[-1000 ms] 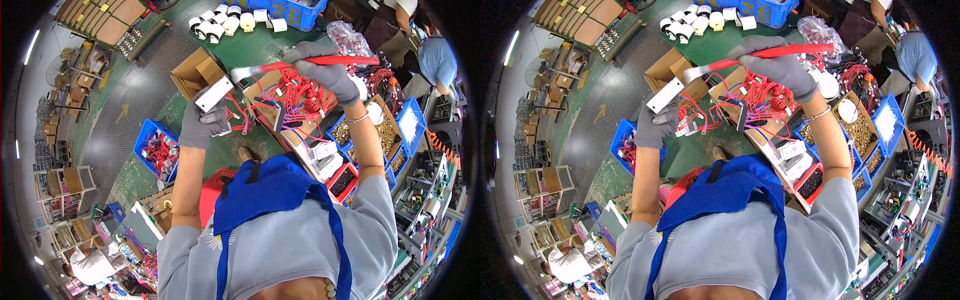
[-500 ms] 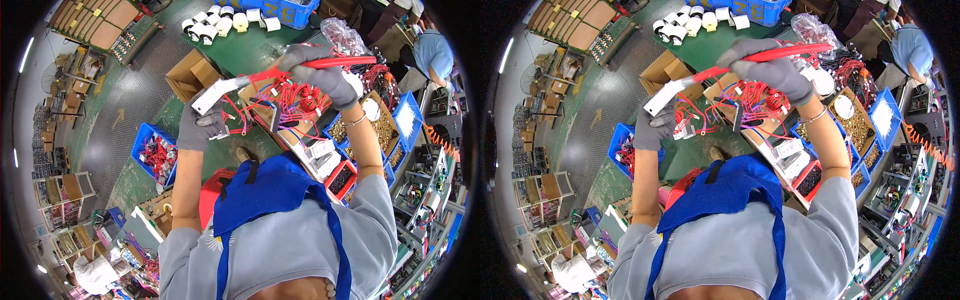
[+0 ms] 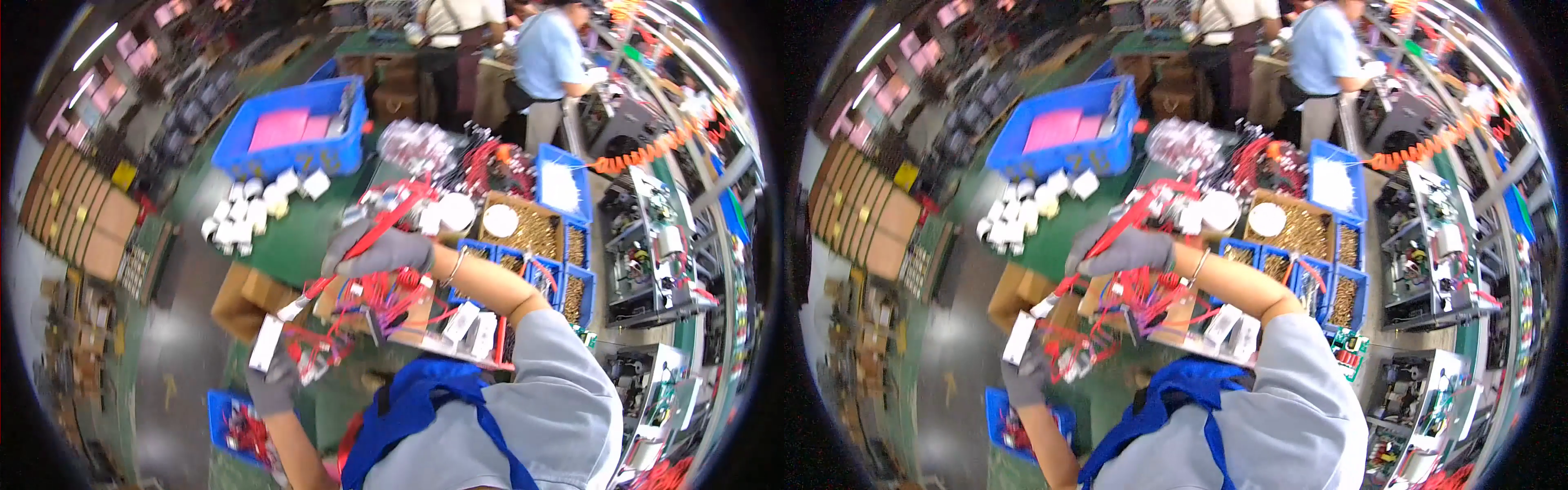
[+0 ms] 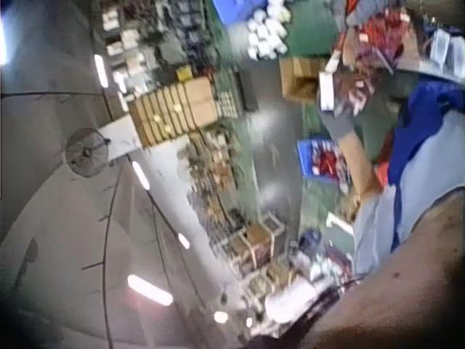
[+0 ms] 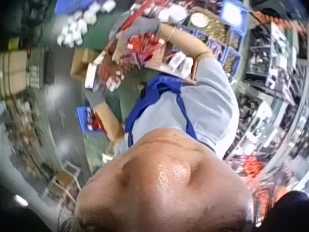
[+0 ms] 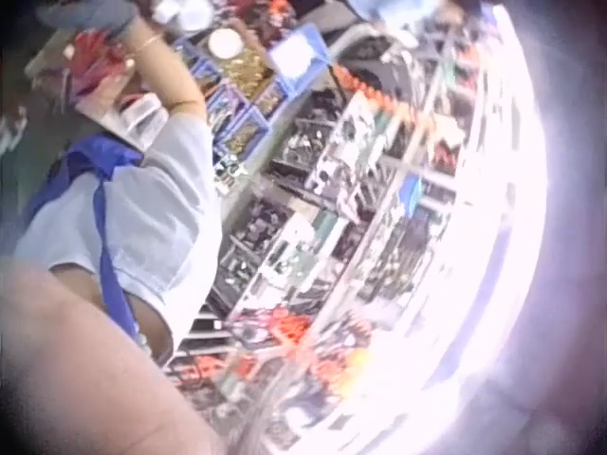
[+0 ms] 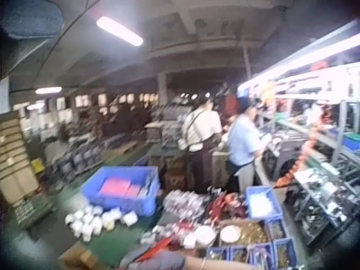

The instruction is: The person assembles electrical wiring components with pliers, then packs cylindrical products into a cardboard box.

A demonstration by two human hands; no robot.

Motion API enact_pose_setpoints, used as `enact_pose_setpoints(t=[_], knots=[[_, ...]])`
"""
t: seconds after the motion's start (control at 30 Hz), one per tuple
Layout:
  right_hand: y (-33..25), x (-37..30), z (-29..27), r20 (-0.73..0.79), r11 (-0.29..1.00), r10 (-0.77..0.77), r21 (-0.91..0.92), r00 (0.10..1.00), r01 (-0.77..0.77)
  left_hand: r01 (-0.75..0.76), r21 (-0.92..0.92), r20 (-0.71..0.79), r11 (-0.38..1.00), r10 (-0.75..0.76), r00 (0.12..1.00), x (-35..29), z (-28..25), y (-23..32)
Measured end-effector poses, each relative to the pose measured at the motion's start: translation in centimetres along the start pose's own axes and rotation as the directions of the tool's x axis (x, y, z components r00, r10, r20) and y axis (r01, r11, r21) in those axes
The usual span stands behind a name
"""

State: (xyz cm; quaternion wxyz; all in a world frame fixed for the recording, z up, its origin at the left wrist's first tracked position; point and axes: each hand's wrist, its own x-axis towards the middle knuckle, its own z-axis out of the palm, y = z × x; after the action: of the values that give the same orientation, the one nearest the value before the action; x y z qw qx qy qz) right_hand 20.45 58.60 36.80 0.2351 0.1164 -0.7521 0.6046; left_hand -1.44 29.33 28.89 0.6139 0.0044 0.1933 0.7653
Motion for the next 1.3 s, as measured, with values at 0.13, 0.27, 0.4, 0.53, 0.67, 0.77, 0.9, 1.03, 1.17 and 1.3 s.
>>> enact_pose_setpoints(t=[0.13,0.27,0.4,0.53,0.67,0.77,0.9,1.03,1.17,1.3], knots=[[-2.8,0.0,0.9,-0.068,0.996,-0.041,-0.088,0.997,0.034,-0.048,-0.234,-0.204,0.971,-0.001,0.979,1.0,5.8,-1.2],[-2.6,-0.5,0.4,-0.087,0.997,0.074,-0.022,0.993,-0.076,0.040,-0.299,0.035,0.953,-0.031,0.999,0.8,5.6,-0.8],[-3.7,-4.5,-4.2,-0.478,0.976,0.213,0.144,0.852,-0.163,-0.010,-0.309,0.017,0.951,0.017,1.000,-1.3,4.6,1.8],[-1.9,-13.6,-14.0,-0.796,0.962,0.116,-0.059,0.594,-0.268,-0.100,-0.070,-0.212,0.992,0.083,0.974,-2.7,2.1,4.7],[-4.1,-17.5,-15.0,-0.792,0.729,-0.275,-0.542,0.545,-0.419,-0.078,-0.202,-0.068,0.976,0.065,0.996,-3.1,-0.6,6.7],[-2.9,-19.7,-15.2,-0.766,0.423,-0.239,-0.635,0.596,-0.646,-0.073,-0.141,-0.065,0.987,0.064,0.996,-3.5,-0.7,7.1],[0.5,-21.7,-15.2,-0.820,0.212,-0.195,-0.571,0.538,-0.793,-0.119,0.023,-0.231,0.993,0.121,0.965,-4.7,1.6,7.0],[2.9,-22.8,-15.4,-0.804,0.206,-0.210,-0.593,0.557,-0.779,-0.197,0.003,-0.166,0.980,0.195,0.967,-6.7,1.4,7.4],[5.4,-22.5,-16.2,-0.798,0.195,-0.148,-0.603,0.585,-0.773,-0.196,0.007,-0.140,0.981,0.195,0.971,-8.0,2.0,7.6],[8.6,-23.2,-18.1,-0.761,0.212,-0.128,-0.647,0.636,-0.732,-0.084,0.271,-0.087,0.959,0.112,0.990,-8.0,3.1,8.0]])
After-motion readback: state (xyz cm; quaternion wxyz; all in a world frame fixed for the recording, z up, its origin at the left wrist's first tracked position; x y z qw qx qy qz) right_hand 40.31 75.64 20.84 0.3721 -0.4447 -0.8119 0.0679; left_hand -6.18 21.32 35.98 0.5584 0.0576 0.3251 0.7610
